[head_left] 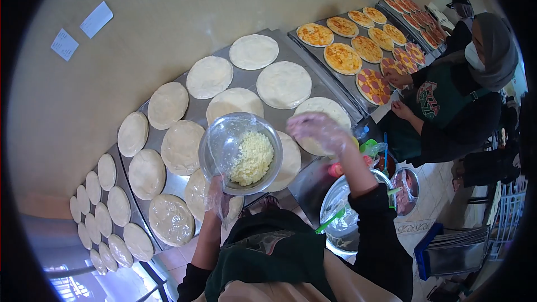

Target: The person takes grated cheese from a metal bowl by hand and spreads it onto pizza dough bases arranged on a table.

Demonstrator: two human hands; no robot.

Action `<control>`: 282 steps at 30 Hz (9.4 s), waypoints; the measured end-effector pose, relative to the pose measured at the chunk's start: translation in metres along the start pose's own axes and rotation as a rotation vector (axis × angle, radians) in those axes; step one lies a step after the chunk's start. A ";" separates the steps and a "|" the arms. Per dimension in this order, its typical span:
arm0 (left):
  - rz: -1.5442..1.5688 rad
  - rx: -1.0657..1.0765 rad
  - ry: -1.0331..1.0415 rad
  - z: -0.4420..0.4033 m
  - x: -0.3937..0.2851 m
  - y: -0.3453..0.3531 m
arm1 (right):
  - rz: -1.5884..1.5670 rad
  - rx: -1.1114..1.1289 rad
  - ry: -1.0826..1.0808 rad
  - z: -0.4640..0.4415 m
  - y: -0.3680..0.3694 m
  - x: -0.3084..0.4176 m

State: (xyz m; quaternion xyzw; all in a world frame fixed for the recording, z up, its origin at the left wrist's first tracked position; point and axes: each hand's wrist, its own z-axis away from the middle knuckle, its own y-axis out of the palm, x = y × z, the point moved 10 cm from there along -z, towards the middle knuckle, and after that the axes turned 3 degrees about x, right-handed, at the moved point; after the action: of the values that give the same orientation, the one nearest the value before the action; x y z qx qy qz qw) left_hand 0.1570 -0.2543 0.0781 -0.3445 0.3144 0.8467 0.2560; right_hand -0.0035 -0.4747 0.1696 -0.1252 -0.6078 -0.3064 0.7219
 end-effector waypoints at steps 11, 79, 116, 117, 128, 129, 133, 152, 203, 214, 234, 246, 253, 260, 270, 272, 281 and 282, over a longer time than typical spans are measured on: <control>0.116 -0.060 0.096 0.012 -0.026 -0.029 | 1.055 -0.271 0.092 -0.047 -0.154 -0.057; 0.242 -0.115 0.181 0.026 -0.051 -0.073 | 1.221 -0.520 0.130 0.058 -0.167 -0.073; 0.309 -0.140 0.259 0.043 -0.053 -0.098 | 1.159 -0.210 -0.041 -0.036 -0.068 -0.086; 0.320 -0.134 0.264 0.044 -0.054 -0.099 | 1.163 -0.215 -0.087 -0.038 -0.065 -0.083; 0.343 -0.251 0.313 0.056 -0.058 -0.119 | 0.990 -0.309 -0.024 -0.066 -0.096 -0.050; 0.365 -0.252 0.313 0.056 -0.057 -0.119 | 1.022 -0.314 -0.041 -0.072 -0.099 -0.047; 0.365 -0.267 0.306 0.053 -0.056 -0.124 | 1.169 -0.250 -0.093 -0.096 -0.103 -0.057; 0.267 -0.234 0.200 0.046 -0.044 -0.131 | 0.927 0.041 -0.180 -0.075 0.095 -0.035; 0.256 -0.229 0.121 0.067 -0.030 -0.178 | 1.425 0.020 0.034 -0.114 0.084 -0.094; 0.292 -0.297 0.150 0.079 -0.036 -0.189 | 1.414 0.209 -0.047 -0.107 0.125 -0.122; 0.246 -0.230 0.175 0.070 -0.034 -0.192 | 1.269 0.354 -0.043 -0.036 0.162 -0.114; 0.271 -0.188 0.159 0.064 -0.034 -0.183 | 1.308 0.401 -0.069 -0.009 0.144 -0.121; 0.262 -0.210 0.138 0.064 -0.034 -0.178 | 1.299 0.368 -0.093 0.004 0.127 -0.113; 0.295 -0.177 0.148 0.064 -0.041 -0.165 | 1.317 0.325 0.027 0.011 0.106 -0.104; 0.282 -0.215 0.172 0.061 -0.045 -0.160 | 1.277 0.080 0.080 0.016 0.057 -0.090; 0.294 -0.208 0.161 0.058 -0.044 -0.160 | 1.281 0.038 0.082 0.017 0.045 -0.095; 0.254 -0.215 0.165 0.059 -0.049 -0.152 | 1.196 -0.157 0.020 -0.003 0.003 -0.083; 0.249 -0.212 0.167 0.057 -0.049 -0.153 | 1.111 -0.172 0.031 -0.006 -0.001 -0.084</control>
State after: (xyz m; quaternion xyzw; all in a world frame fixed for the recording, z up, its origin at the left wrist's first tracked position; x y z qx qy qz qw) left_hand 0.2632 -0.1215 0.0921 -0.3972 0.2836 0.8687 0.0844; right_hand -0.0049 -0.4545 0.0879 -0.4804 -0.4125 0.0695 0.7709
